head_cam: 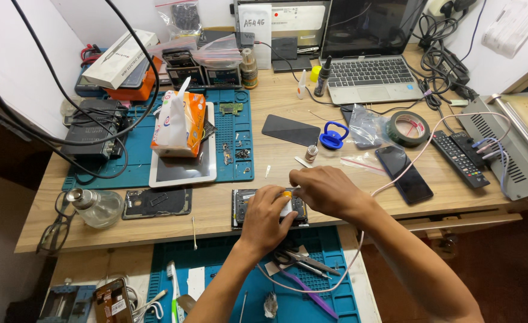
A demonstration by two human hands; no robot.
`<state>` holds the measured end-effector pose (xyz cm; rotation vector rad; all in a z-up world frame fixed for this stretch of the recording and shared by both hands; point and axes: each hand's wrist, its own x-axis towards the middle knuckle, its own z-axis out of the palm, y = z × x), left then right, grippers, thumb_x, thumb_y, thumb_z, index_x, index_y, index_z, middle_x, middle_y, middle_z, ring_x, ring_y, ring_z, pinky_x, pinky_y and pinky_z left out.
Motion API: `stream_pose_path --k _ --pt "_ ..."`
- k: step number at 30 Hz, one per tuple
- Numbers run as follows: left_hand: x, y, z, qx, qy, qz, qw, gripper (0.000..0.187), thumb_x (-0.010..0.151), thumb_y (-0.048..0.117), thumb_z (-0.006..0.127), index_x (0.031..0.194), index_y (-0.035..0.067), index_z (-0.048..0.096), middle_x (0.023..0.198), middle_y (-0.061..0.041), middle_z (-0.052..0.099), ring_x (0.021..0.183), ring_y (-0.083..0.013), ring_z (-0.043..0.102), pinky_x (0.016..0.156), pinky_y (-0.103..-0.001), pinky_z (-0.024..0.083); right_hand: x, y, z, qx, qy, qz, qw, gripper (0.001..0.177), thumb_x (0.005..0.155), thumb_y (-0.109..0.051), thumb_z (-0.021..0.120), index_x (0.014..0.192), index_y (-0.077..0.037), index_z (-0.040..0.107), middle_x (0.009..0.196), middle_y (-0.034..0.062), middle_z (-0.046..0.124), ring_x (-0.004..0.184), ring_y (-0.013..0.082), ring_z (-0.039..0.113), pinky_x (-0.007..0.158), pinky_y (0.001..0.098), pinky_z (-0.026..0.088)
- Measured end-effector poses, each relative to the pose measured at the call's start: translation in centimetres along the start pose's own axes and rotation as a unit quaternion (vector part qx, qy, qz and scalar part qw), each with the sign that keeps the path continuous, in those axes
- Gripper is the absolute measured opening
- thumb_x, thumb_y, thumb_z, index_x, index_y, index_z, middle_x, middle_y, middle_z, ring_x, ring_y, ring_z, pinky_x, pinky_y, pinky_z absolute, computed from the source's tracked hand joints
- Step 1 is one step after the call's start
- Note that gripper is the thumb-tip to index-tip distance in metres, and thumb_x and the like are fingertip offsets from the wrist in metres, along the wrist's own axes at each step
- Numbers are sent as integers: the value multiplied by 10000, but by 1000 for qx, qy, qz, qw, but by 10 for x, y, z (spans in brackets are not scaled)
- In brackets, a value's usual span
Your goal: The person uses a small tool to carefully scrape and clean the surface of a disassembled electronic device, likely a smartphone, on a cluttered workbench. They repeatedly apply pressure and move the tool across specific areas of the device's internal components.
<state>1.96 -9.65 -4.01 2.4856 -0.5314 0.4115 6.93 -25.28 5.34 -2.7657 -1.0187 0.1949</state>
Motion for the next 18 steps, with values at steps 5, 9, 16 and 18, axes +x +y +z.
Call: stream_pose_path --k 5,9,16,18 --pt "-1 -1 1 1 0 3 1000 299 760 282 670 987 90 636 1088 -51 547 1130 -242 455 813 -340 380 6 8 -1 45 -18 -21 999 147 788 -119 587 920 -131 522 789 79 622 794 353 628 645 470 497" --pt "-1 -2 2 -1 1 5 1000 300 756 271 674 991 91 626 1089 -54 544 1134 -250 457 812 -348 385 7 7 -2 75 -31 -11 997 193 773 -104 597 940 -127 504 813 103 617 819 384 620 653 503 493" --pt "1 -1 2 -12 12 -5 1000 390 752 266 680 1080 80 582 1084 -56 547 1126 -247 470 811 -335 390 4 2 -5 26 -24 15 999 194 829 -174 542 1008 -162 467 837 106 636 820 390 622 662 520 493" --pt "-1 -2 4 -5 17 14 1000 408 731 286 689 1070 89 578 1082 -55 552 1125 -256 468 814 -352 386 1 -5 -10 38 -32 37 998 277 786 -169 575 1036 -168 457 905 90 628 862 355 623 689 494 504"
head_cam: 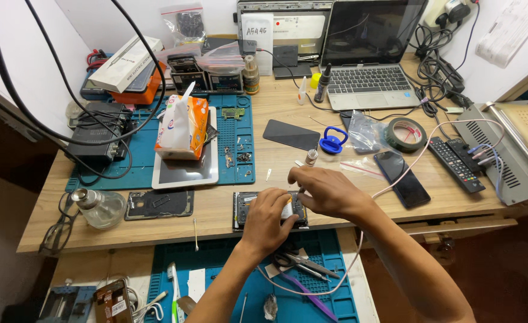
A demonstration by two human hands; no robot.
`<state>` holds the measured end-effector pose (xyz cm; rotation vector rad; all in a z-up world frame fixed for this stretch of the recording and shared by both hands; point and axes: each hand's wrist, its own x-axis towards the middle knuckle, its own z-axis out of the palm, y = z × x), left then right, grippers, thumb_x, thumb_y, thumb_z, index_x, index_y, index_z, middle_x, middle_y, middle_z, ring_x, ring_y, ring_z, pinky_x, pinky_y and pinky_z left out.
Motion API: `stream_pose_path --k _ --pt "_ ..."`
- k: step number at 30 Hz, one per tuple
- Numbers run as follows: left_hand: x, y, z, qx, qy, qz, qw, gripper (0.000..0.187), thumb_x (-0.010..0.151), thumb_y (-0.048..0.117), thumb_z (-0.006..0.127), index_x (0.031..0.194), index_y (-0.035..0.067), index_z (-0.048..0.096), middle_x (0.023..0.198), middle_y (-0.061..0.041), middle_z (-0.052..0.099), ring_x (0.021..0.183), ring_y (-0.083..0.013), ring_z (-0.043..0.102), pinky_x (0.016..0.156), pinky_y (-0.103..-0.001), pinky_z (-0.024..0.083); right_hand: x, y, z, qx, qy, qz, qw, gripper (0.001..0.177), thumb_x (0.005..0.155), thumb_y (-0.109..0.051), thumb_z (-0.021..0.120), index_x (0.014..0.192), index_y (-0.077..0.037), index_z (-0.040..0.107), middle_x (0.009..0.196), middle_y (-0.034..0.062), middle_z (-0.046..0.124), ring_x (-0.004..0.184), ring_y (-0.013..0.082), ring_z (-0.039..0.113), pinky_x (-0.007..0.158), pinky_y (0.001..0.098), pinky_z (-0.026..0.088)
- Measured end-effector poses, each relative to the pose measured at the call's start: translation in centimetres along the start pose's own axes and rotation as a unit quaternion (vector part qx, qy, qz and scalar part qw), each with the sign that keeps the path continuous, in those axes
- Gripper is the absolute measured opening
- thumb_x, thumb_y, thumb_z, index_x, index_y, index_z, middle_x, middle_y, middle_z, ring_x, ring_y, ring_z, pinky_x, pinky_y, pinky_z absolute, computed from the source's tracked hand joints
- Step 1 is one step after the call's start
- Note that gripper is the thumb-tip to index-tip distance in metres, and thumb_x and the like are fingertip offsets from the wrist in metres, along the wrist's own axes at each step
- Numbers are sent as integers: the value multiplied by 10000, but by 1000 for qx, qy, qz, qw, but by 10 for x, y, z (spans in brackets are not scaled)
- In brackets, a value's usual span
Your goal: The person uses a small tool to carefully scrape and clean the surface of a disassembled electronic device, likely a smartphone, on a cluttered workbench. They repeatedly apply pressure and move the tool across specific areas of the device's internal components.
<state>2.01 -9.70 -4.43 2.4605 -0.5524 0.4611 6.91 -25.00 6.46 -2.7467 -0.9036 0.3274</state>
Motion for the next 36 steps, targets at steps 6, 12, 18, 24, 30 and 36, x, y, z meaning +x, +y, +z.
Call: stream_pose_path --k 6,12,18,24,30,36 --pt "-2 -4 6 -1 3 2 1000 401 738 287 684 1078 104 575 1078 -41 560 1119 -242 475 816 -349 381 -5 -8 -8 32 13 -5 999 317 775 -113 547 1074 -150 449 980 113 613 866 361 625 674 514 503" --pt "-2 -3 7 9 -10 -7 1000 391 749 317 672 1067 107 586 1089 -33 559 1134 -233 463 836 -347 365 -2 5 9 15 33 6 999 259 821 -162 513 1073 -157 454 881 107 622 819 380 629 657 521 503" --pt "-1 -1 3 -3 -25 -17 1000 382 770 311 664 1073 90 594 1092 -52 566 1137 -243 467 844 -353 368 -2 9 12 -23 35 62 997 214 870 -268 481 1066 -182 474 786 81 622 796 358 633 663 500 506" --pt "0 1 2 3 -24 -18 1000 376 765 315 661 1061 91 601 1088 -47 567 1137 -237 466 850 -351 366 -10 0 4 -9 70 20 997 299 821 -266 564 1086 -171 461 873 91 603 760 350 639 619 493 509" --pt "0 1 4 3 -22 -24 999 371 766 321 659 1059 100 603 1085 -36 567 1138 -225 466 853 -347 364 -14 -4 4 15 64 -14 998 346 776 -184 598 1097 -178 470 944 75 588 740 283 659 599 457 529" --pt "-1 -1 6 8 -23 -22 999 374 769 327 654 1064 102 606 1083 -32 566 1136 -220 465 853 -344 360 -12 0 7 22 60 -3 998 271 799 -151 554 1057 -171 474 881 81 611 773 327 653 622 475 517"
